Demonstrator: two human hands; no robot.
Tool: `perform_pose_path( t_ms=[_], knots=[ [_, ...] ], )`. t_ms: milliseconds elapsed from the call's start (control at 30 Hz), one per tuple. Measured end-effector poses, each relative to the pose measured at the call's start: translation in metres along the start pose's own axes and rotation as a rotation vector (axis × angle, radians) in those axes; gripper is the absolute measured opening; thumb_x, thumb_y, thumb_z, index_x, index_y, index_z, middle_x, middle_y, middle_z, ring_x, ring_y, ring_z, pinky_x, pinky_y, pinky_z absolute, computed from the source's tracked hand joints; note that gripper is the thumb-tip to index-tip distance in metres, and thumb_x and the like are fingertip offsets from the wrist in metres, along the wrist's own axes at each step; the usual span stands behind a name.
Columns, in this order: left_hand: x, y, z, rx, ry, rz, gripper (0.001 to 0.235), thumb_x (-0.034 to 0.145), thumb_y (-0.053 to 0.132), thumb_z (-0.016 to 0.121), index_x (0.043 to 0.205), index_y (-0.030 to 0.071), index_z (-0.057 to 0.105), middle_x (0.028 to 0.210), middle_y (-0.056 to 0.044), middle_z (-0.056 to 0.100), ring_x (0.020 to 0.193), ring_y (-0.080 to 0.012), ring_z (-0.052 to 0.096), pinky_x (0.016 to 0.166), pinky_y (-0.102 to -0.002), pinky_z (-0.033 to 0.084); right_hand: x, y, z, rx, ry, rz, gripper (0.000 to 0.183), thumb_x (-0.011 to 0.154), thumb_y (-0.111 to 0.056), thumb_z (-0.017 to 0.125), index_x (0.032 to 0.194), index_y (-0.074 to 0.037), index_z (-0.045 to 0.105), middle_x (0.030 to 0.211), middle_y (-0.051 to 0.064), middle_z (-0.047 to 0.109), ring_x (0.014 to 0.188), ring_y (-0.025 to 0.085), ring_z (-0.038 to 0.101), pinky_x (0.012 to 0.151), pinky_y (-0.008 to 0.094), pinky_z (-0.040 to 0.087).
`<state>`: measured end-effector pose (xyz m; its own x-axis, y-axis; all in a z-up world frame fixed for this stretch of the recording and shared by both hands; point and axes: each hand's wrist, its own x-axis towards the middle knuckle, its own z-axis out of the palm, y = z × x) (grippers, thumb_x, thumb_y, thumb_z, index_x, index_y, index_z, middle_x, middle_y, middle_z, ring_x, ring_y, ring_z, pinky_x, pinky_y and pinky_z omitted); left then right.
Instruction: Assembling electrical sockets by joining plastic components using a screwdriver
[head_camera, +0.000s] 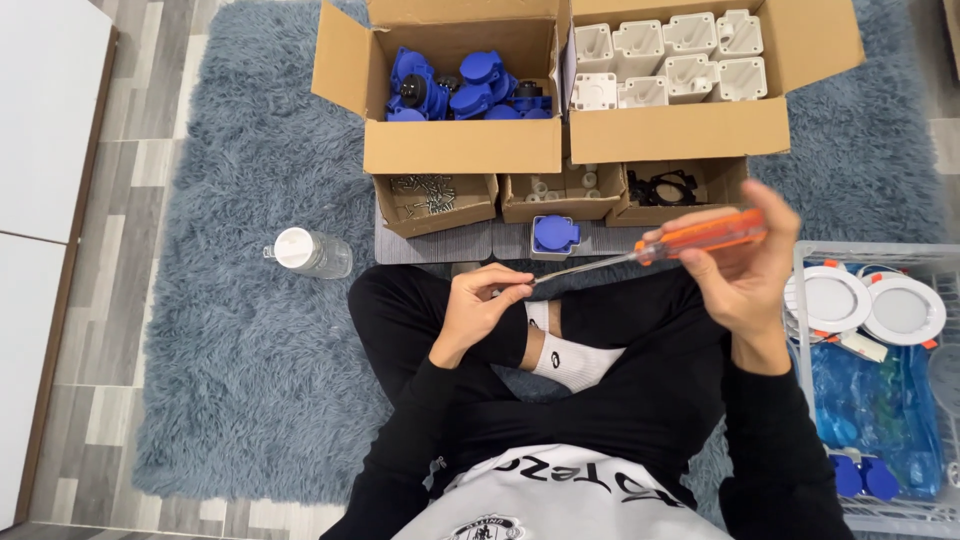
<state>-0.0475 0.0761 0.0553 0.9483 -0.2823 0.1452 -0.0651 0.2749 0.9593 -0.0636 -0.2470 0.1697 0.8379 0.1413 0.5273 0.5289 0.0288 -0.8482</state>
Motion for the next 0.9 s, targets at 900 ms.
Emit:
perform_pose_path(
  t_ms=[900],
  knots=[
    [0.055,-0.036,0.037,0.949,0.051,0.489,0.059,0.092,0.03,0.099,0.141,0.014,0.07,0.152,-0.002,0.06,0.141,-0.0269,0.057,0.122,-0.046,0.049,0.052,-0.024,0.016,-0.347,-0.172,-0.131,0.077,0.118,0.033,0.074,0.169,-0.006,0.031,0.139,0.043,0.067,0.116,0.05,0.076,0.105,0.055,0.069]
  ],
)
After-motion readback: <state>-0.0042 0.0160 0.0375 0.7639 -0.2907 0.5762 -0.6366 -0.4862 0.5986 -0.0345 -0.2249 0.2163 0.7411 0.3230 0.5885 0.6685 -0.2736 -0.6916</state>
